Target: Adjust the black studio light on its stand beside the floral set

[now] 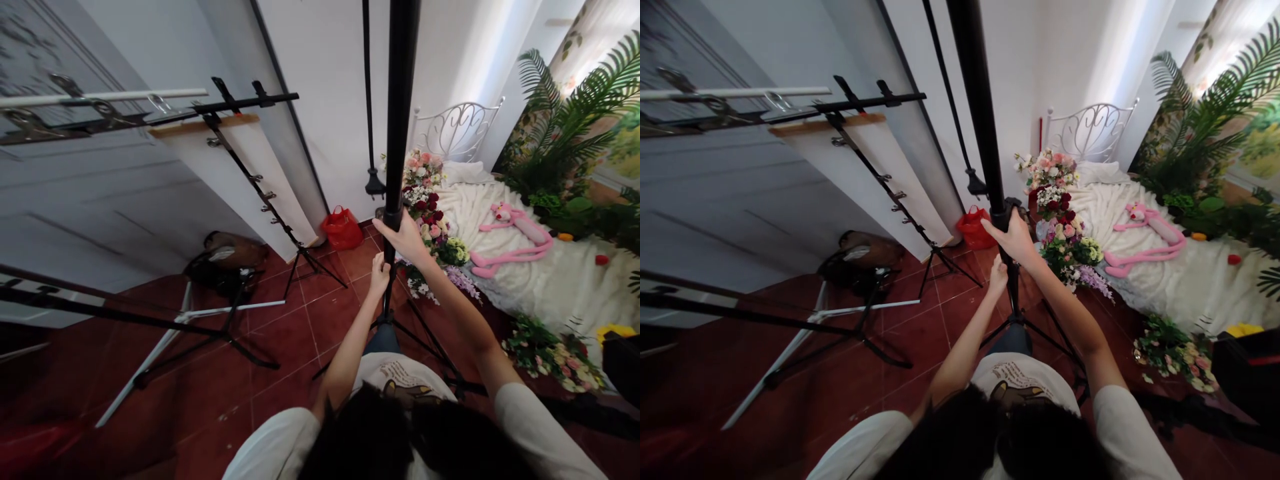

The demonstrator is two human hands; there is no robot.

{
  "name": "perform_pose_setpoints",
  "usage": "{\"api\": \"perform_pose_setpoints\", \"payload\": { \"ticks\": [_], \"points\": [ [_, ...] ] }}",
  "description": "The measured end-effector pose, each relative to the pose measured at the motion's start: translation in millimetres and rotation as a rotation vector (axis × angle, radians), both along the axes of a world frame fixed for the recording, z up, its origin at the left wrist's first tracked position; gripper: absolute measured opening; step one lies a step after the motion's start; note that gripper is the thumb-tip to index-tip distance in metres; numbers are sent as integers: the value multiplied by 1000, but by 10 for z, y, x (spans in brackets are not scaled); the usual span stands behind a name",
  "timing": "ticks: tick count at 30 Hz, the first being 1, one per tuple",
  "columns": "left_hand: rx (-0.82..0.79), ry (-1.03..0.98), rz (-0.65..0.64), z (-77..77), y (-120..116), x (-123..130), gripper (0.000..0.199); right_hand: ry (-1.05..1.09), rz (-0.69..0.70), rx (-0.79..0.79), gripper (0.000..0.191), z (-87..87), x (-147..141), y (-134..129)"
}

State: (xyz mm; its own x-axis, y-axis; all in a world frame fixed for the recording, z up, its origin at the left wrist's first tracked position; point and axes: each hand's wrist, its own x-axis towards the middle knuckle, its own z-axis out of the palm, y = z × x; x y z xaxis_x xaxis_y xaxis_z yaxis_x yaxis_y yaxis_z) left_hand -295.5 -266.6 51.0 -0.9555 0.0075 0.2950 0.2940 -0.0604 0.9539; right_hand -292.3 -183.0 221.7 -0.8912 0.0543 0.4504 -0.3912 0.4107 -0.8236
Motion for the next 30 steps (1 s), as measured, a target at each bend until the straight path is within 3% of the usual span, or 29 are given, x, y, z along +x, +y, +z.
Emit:
{"api": "perform_pose_setpoints", "payload": {
  "ticks": [4,7,10,16,22,26,30],
  "points": [
    [-25,6,-96,-241,-64,165,70,-196,-74,48,41,-520,154,-59],
    [-61,-33,-136,-373,-76,251,59,-267,-135,47,37,-770,211,-103],
    [-97,-28,-130,-409,-86,262,50,-222,-162,27,36,-818,204,-137],
    [-99,-66,-109,-386,-70,259,51,-258,-104,5,41,-816,182,-104],
    [-102,-72,-95,-331,-52,286,45,-295,354,-21,57,-873,170,559],
    [-116,-92,-68,-300,-49,297,43,-381,290,-120,48,-1125,181,870],
    [-136,-70,-70,-289,-47,302,43,-492,267,-227,44,-1461,185,799]
  ]
}}
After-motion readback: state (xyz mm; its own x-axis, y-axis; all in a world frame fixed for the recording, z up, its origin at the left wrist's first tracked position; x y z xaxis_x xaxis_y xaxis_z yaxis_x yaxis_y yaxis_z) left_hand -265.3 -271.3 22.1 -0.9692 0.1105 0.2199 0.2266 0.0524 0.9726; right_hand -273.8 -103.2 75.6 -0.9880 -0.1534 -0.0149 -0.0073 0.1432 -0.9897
